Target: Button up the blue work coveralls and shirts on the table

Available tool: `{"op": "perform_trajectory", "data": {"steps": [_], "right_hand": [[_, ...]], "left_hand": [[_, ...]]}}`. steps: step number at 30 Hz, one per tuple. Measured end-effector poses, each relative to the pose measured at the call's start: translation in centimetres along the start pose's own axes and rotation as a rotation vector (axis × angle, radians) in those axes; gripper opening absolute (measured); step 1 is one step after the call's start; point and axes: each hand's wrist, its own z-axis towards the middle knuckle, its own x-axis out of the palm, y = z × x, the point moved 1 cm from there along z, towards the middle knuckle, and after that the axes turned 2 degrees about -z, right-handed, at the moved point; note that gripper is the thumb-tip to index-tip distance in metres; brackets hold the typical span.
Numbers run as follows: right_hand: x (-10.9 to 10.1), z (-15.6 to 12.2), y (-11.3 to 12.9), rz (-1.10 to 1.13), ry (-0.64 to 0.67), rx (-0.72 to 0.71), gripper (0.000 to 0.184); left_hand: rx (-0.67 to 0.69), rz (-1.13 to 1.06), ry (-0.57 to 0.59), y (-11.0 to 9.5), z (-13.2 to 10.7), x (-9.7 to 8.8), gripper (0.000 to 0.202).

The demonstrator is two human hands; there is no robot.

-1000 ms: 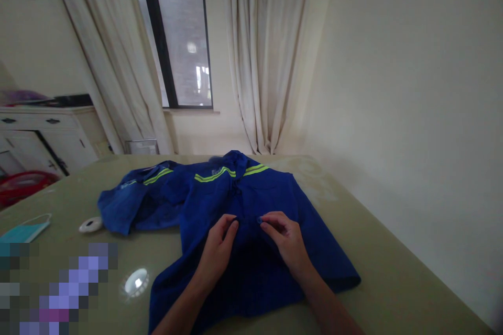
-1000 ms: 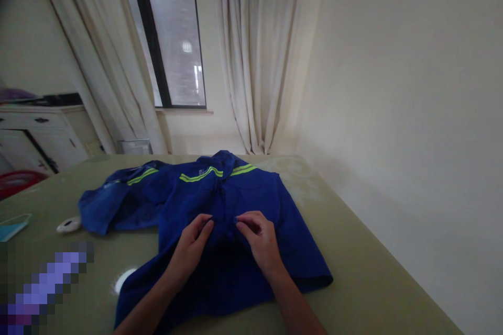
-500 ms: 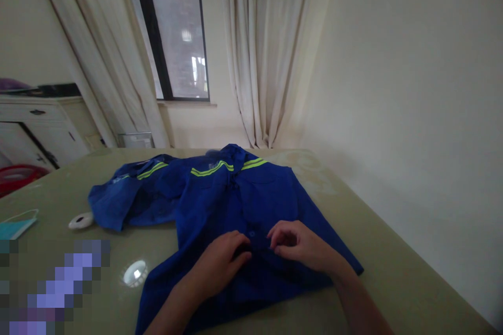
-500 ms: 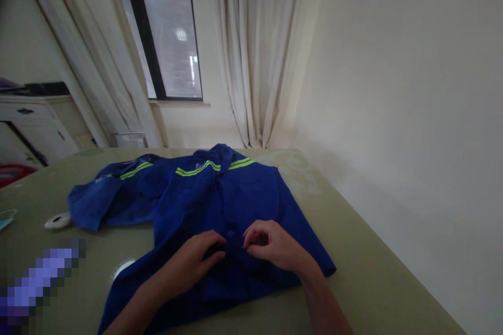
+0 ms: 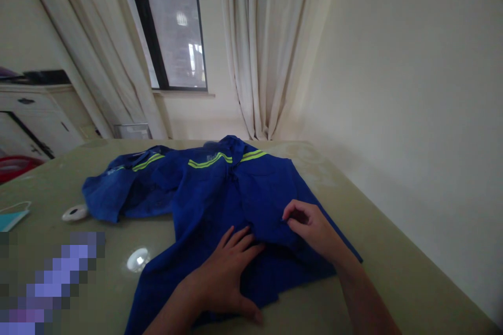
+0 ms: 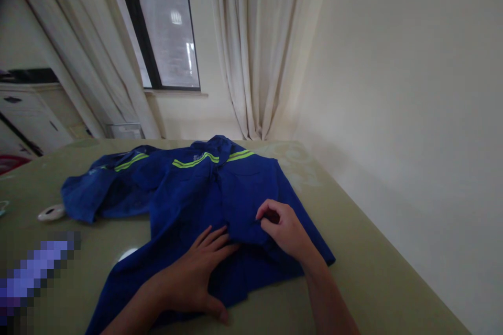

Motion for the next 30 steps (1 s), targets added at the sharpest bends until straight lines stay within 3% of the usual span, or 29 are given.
{"op": "perform_trajectory", "data": {"steps": [7, 10, 13, 19, 25, 30], "right_hand": [[0.2, 0.0, 0.9, 0.125, -0.164, 0.003, 0.007], [0.8, -0.1, 1.0, 0.135, -0.177, 0.009, 0.010], [1.4, -0.1, 0.9, 0.135, -0.162, 0.018, 0.011], [1.4, 0.2, 0.7, 0.098, -0.223, 0.010, 0.014], [3.1, -0.3, 1.5, 0.182, -0.281, 0.039, 0.020], [6.0, -1.1, 2.2, 0.225, -0.174, 0.092, 0.027]], "left_hand": [[-0.004, 0.116, -0.072, -2.1, 0.0, 1.3, 0.060], [0.014, 0.181, -0.092, -2.3, 0.6, 2.3, 0.036], [0.028, 0.145, -0.134, -2.3, 0.9, 2.0, 0.019], [-0.066, -0.222, -0.304, -1.6, 0.8, -0.9, 0.029], [-0.291, -0.481, -0.705, 1.4, 1.5, -0.4, 0.040], [-0.260, -0.512, -0.607, 1.6, 1.7, -0.4, 0.032]]}}
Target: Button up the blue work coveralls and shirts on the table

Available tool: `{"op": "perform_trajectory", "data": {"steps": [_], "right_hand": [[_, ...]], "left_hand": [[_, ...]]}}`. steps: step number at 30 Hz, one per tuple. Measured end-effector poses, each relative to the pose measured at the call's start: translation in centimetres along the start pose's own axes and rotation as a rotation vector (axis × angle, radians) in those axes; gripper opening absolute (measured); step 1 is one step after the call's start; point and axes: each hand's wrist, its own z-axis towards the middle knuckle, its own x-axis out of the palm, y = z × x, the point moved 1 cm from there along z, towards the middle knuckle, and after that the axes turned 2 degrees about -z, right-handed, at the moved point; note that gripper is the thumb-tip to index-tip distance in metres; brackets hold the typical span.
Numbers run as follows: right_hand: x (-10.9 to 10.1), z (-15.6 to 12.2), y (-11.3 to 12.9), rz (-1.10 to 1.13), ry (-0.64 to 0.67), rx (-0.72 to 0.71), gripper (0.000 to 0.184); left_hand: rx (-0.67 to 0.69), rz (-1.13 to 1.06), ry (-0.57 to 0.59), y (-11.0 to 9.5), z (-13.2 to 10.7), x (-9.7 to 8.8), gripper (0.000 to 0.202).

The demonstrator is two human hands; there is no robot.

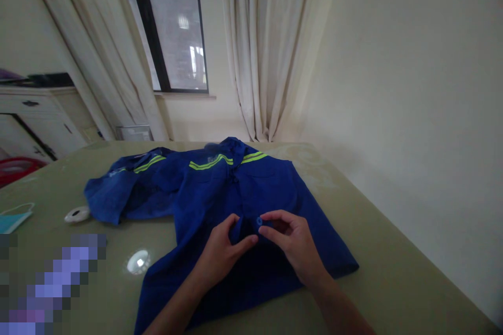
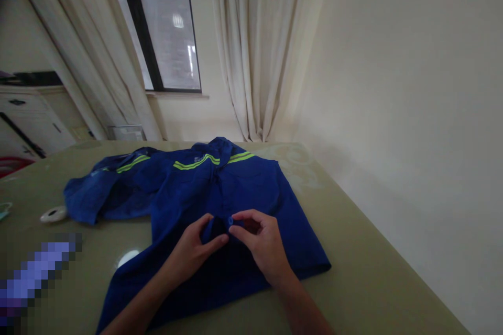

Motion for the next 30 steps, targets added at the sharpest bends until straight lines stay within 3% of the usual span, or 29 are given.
{"op": "perform_trajectory", "data": {"steps": [7, 12, 14, 22, 30], "right_hand": [[0.9, -0.3, -0.4, -0.048, -0.052, -0.037, 0.021], [0.3, -0.7, 0.0, -0.238, -0.281, -0.301, 0.011], [0.6, -1.0, 0.2, -0.280, -0.281, -0.348, 0.010], [2.2, -1.0, -0.4, 0.026, -0.016, -0.034, 0.022], [2.1, -0.6, -1.0, 0.136, -0.039, 0.059, 0.028]], "left_hand": [[-0.109, -0.221, 0.111, -1.0, -0.3, -1.3, 0.042], [-0.130, -0.365, 0.126, -1.5, -0.4, -1.6, 0.035], [-0.126, -0.376, 0.116, -1.6, -0.4, -1.5, 0.033], [0.021, -0.088, -0.013, -2.0, -0.4, -0.9, 0.029], [0.273, 0.184, -0.139, -1.7, -1.1, -0.1, 0.011]]}}
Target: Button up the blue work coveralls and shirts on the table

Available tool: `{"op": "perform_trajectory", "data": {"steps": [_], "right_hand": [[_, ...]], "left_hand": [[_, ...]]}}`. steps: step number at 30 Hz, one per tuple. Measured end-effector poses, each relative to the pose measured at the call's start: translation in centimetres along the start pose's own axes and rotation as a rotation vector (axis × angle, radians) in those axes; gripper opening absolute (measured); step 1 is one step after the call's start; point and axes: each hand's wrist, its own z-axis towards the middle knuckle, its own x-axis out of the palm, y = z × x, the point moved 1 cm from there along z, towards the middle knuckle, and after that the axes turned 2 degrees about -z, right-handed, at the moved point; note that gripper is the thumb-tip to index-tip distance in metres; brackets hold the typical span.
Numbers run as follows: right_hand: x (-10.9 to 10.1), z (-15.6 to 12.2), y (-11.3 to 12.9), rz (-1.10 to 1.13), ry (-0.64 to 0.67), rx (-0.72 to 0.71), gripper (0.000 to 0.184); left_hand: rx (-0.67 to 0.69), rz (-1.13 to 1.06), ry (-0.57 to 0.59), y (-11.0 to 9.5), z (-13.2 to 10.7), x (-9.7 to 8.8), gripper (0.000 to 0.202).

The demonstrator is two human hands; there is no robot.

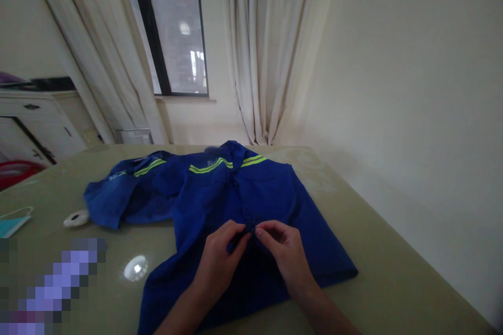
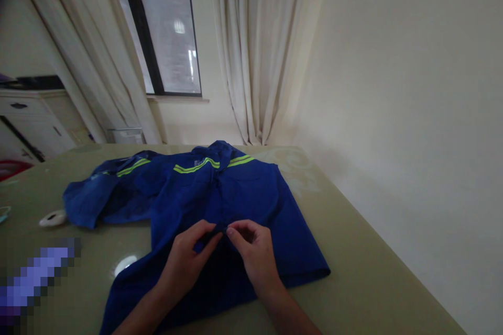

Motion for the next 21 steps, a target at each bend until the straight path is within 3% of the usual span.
{"op": "perform_trajectory", "data": {"steps": [3, 8, 17, 21], "right_hand": [[0.2, -0.1, -0.3, 0.006, -0.033, -0.006, 0.029], [0.5, -0.2, -0.6, 0.039, -0.038, -0.027, 0.029], [0.7, 0.0, -0.8, 0.149, 0.058, 0.043, 0.029], [1.0, 0.1, -1.4, 0.178, 0.022, 0.048, 0.029]], "left_hand": [[0.117, 0.054, -0.023, 0.3, -0.4, 0.4, 0.009], [0.261, 0.117, -0.024, 0.7, -1.0, 0.9, 0.026], [0.161, 0.047, -0.118, 0.3, -0.4, 0.6, 0.020], [0.127, 0.010, -0.114, 0.4, -0.2, 0.6, 0.021]]}}
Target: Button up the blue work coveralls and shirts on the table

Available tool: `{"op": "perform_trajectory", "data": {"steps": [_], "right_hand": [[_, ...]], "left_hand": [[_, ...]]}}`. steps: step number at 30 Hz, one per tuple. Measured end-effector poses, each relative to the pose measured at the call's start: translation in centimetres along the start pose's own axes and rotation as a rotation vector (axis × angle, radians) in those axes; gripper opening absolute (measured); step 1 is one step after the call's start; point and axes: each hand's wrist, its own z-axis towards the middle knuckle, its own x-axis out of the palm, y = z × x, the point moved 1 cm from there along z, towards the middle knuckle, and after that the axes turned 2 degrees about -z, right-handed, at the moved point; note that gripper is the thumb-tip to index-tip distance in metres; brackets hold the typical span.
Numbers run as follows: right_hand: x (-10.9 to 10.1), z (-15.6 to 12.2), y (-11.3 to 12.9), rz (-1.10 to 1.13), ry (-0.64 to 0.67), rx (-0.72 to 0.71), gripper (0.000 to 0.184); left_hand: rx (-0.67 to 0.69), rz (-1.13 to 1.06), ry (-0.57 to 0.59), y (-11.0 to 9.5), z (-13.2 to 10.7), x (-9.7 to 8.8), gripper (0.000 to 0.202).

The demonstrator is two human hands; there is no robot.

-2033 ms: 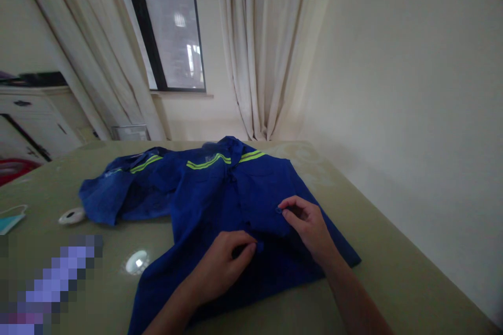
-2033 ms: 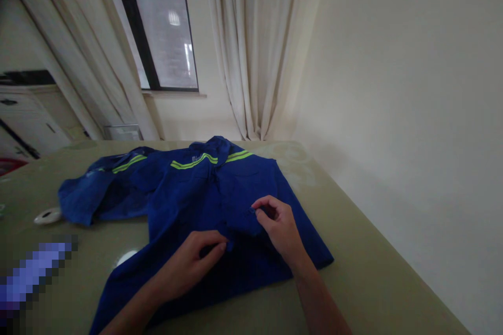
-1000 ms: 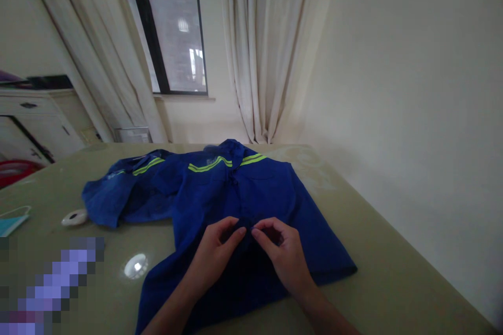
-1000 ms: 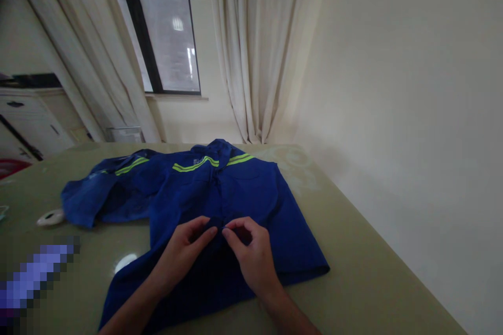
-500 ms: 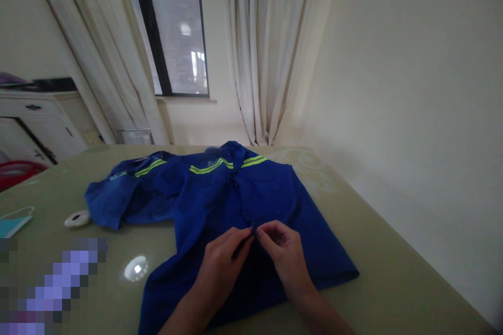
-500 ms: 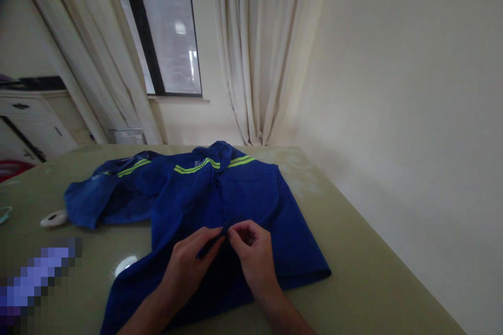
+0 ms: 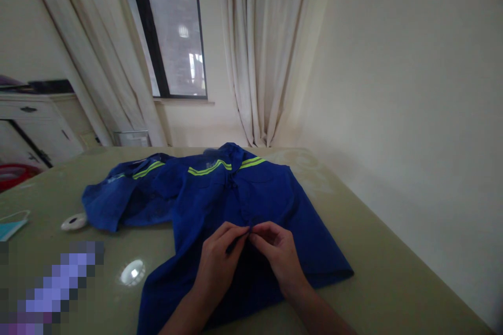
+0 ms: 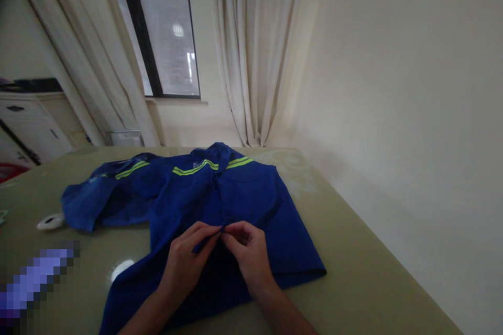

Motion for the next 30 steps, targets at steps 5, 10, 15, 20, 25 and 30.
{"op": "perform_trajectory", "data": {"steps": [5, 10, 15, 20, 25, 30], "right_hand": [[0.0, 0.1, -0.2, -0.024, -0.065, -0.025, 0.027], [0.1, -0.2, 0.2, -0.069, -0.080, -0.040, 0.024], [0.0, -0.5, 0.3, -0.113, -0.077, -0.076, 0.025], [-0.5, -0.3, 0.7, -0.176, -0.023, -0.119, 0.032], [-0.8, -0.2, 1.3, -0.385, 0.040, -0.233, 0.028], [-0.9, -0.2, 1.6, -0.438, 0.039, -0.290, 0.020]], "left_hand": [[-0.118, -0.095, 0.010, 0.3, 0.1, 0.3, 0.013], [-0.319, -0.176, 0.031, 0.4, -0.2, 0.6, 0.014], [-0.358, -0.249, 0.059, 0.3, -0.2, 0.6, 0.019], [-0.437, -0.417, 0.042, 1.2, 0.3, 0.6, 0.020], [-0.452, -0.471, 0.068, 2.0, 0.5, 0.7, 0.022], [-0.468, -0.499, 0.078, 1.9, 0.5, 0.8, 0.022]]}}
